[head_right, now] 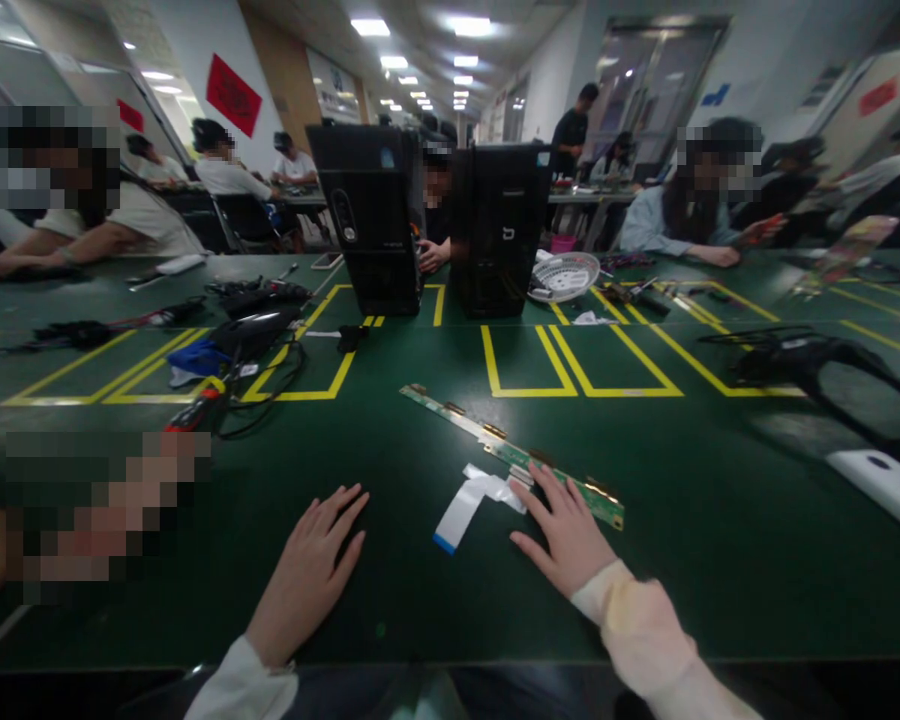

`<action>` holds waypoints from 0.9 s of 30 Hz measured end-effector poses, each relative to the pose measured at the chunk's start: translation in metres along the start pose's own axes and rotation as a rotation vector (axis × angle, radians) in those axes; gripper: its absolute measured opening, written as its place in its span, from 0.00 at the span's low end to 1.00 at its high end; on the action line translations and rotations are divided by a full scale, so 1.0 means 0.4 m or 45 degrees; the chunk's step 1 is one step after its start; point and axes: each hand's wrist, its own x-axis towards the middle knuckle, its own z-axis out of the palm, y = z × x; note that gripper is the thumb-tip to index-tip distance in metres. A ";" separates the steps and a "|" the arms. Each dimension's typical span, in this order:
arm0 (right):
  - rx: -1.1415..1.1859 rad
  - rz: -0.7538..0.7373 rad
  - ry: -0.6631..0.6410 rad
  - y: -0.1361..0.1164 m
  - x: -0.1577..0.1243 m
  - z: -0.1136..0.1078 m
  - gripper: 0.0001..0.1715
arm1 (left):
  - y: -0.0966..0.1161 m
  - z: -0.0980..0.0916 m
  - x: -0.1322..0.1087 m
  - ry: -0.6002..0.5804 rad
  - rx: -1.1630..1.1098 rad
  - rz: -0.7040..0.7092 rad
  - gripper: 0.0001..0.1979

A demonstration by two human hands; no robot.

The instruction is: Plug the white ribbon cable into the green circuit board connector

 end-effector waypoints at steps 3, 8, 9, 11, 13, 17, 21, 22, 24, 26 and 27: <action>-0.115 0.291 0.080 0.042 -0.043 0.008 0.32 | -0.001 0.001 -0.001 0.009 -0.007 0.008 0.22; -0.245 0.798 0.074 0.118 -0.079 0.003 0.34 | -0.002 0.002 -0.001 0.012 -0.012 0.014 0.22; -0.245 0.880 0.056 0.135 -0.082 -0.002 0.35 | -0.002 0.001 0.000 0.016 -0.013 0.013 0.22; -0.229 1.023 0.014 0.176 -0.087 -0.013 0.36 | -0.001 -0.001 0.000 0.015 -0.011 0.015 0.22; -0.218 1.129 -0.022 0.222 -0.090 -0.026 0.37 | 0.001 -0.003 0.001 -0.001 -0.001 0.012 0.22; -0.227 1.194 -0.089 0.327 -0.094 -0.052 0.35 | 0.002 -0.003 0.001 -0.008 0.013 0.007 0.22; -0.222 1.259 -0.128 0.415 -0.093 -0.076 0.34 | 0.003 -0.001 0.002 -0.005 0.014 0.010 0.22; -0.215 1.267 -0.133 0.431 -0.092 -0.080 0.34 | 0.003 -0.001 0.002 -0.002 0.014 0.009 0.22; -0.209 1.280 -0.127 0.454 -0.088 -0.088 0.33 | 0.004 -0.002 0.002 0.011 0.008 0.010 0.22; -0.214 1.304 -0.104 0.468 -0.081 -0.093 0.34 | 0.005 -0.003 0.001 0.027 -0.005 0.012 0.22; -0.216 1.320 -0.092 0.474 -0.076 -0.094 0.34 | 0.005 -0.004 0.001 0.034 -0.012 0.014 0.22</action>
